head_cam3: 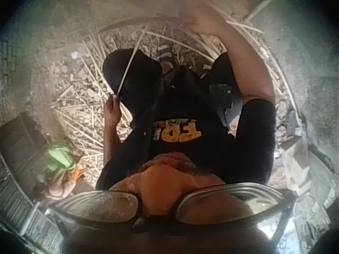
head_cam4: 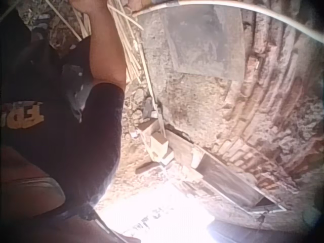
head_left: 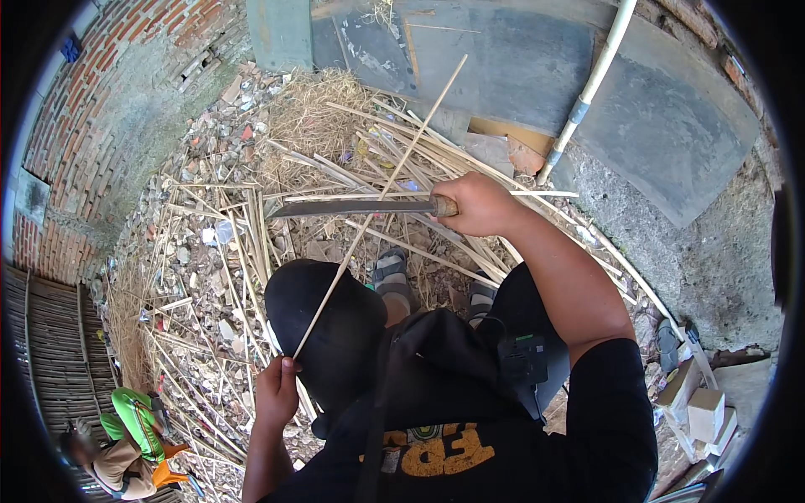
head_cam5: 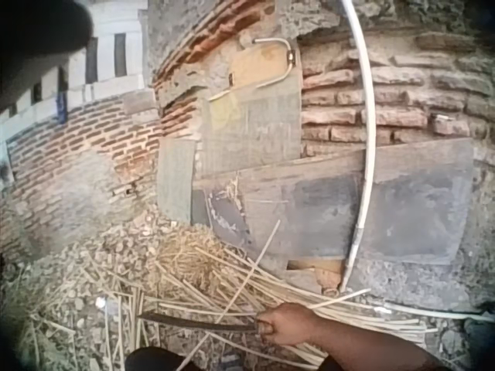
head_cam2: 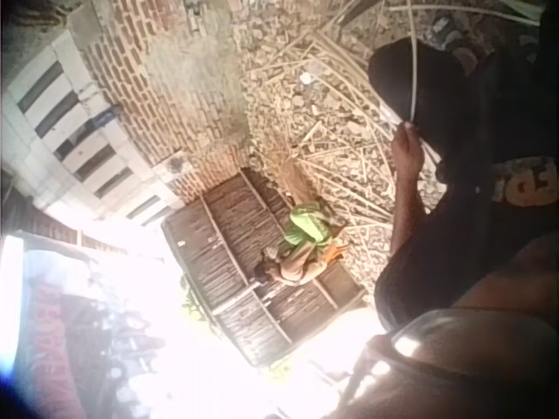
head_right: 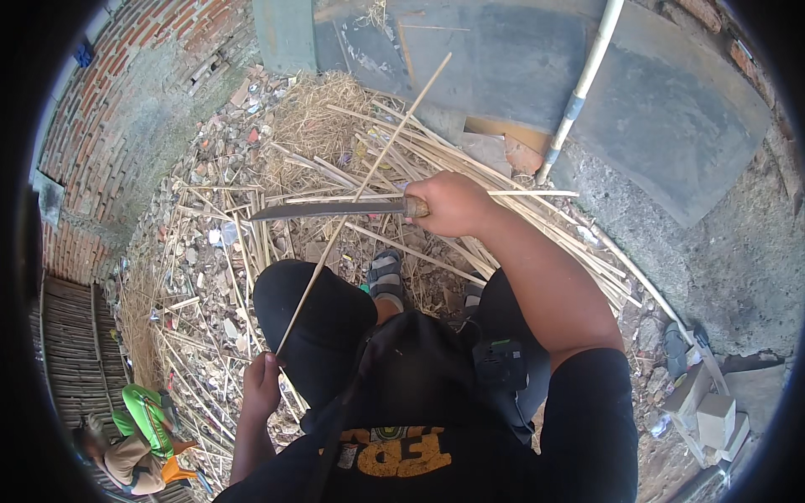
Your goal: The person shaves a thin strip of bamboo using a large knife by pulling the strip against the blade repeatedly.
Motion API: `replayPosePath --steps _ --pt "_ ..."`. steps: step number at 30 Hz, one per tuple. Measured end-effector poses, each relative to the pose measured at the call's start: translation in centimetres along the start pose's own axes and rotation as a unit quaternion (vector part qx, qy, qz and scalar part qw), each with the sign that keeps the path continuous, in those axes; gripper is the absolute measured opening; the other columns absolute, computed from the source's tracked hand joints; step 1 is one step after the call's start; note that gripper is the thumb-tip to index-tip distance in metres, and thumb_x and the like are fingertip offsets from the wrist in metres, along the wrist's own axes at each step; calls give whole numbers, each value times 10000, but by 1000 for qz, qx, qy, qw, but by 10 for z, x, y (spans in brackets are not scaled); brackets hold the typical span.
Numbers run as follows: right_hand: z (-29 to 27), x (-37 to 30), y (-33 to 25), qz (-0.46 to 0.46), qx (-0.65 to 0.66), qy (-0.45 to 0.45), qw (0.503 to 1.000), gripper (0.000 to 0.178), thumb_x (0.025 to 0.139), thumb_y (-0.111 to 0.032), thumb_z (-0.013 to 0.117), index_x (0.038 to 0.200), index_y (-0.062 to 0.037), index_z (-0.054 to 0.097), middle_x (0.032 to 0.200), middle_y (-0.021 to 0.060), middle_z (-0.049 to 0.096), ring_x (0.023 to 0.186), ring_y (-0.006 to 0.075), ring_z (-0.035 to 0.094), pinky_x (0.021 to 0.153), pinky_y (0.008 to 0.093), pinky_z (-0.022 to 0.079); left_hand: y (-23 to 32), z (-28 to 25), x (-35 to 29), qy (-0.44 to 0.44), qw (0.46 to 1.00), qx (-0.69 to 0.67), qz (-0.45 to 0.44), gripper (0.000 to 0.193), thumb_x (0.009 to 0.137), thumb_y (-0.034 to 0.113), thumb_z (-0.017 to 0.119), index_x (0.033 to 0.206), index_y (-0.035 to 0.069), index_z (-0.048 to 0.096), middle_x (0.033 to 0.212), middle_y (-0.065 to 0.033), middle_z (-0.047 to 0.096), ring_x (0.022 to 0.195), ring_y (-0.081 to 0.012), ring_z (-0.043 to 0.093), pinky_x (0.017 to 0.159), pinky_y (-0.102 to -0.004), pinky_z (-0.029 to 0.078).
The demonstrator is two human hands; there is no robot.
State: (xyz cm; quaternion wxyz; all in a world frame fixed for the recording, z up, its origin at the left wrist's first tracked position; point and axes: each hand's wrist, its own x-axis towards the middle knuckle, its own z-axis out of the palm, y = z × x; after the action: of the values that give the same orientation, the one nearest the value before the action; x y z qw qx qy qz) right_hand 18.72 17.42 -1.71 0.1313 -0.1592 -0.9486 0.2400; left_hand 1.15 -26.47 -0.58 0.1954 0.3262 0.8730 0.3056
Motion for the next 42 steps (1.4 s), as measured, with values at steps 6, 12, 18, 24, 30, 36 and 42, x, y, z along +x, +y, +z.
replayPosePath --steps 6,12,18,24,30,36,42 --pt "2 0 -6 6 -48 -32 998 313 780 -305 787 1003 -107 691 786 166 685 802 395 676 715 496 527 -6 4 -1 10 999 51 -8 463 1079 347 456 853 -4 656 691 -171 651 630 -312 654 591 -393 468" --pt "3 3 1 48 -54 -60 996 310 787 -305 767 1017 -111 694 812 160 695 821 391 680 730 500 530 3 6 0 37 992 112 54 416 1069 298 462 811 8 609 694 -205 649 651 -409 655 573 -471 473" --pt "9 6 -15 17 -82 -87 993 269 785 -271 742 1002 -117 699 812 165 692 833 385 683 734 497 536 8 9 -1 70 967 236 71 336 1046 283 496 826 41 574 726 -209 636 644 -458 620 549 -543 448" --pt "16 7 8 57 31 -29 997 245 823 -278 751 889 -62 657 770 179 670 779 388 672 700 475 518 -6 18 2 93 954 274 78 286 1038 292 504 876 68 575 731 -195 632 628 -451 618 547 -553 454" --pt "19 12 -16 32 -27 -130 991 249 786 -242 723 964 -71 688 868 181 695 856 386 680 775 488 536 -15 19 2 102 956 263 81 276 1036 287 506 879 72 578 731 -200 634 639 -454 623 558 -557 462" --pt "13 13 34 99 30 18 994 255 814 -266 746 977 -76 693 830 198 683 777 354 680 720 460 533 -15 18 10 87 955 275 73 275 1035 285 509 872 79 593 728 -199 639 640 -451 625 564 -553 466" --pt "21 14 -1 30 10 -123 992 249 802 -216 716 996 -63 685 793 190 685 764 361 684 741 468 541 -18 19 6 101 949 287 83 292 1034 288 510 853 78 601 711 -195 641 631 -446 625 562 -547 469"
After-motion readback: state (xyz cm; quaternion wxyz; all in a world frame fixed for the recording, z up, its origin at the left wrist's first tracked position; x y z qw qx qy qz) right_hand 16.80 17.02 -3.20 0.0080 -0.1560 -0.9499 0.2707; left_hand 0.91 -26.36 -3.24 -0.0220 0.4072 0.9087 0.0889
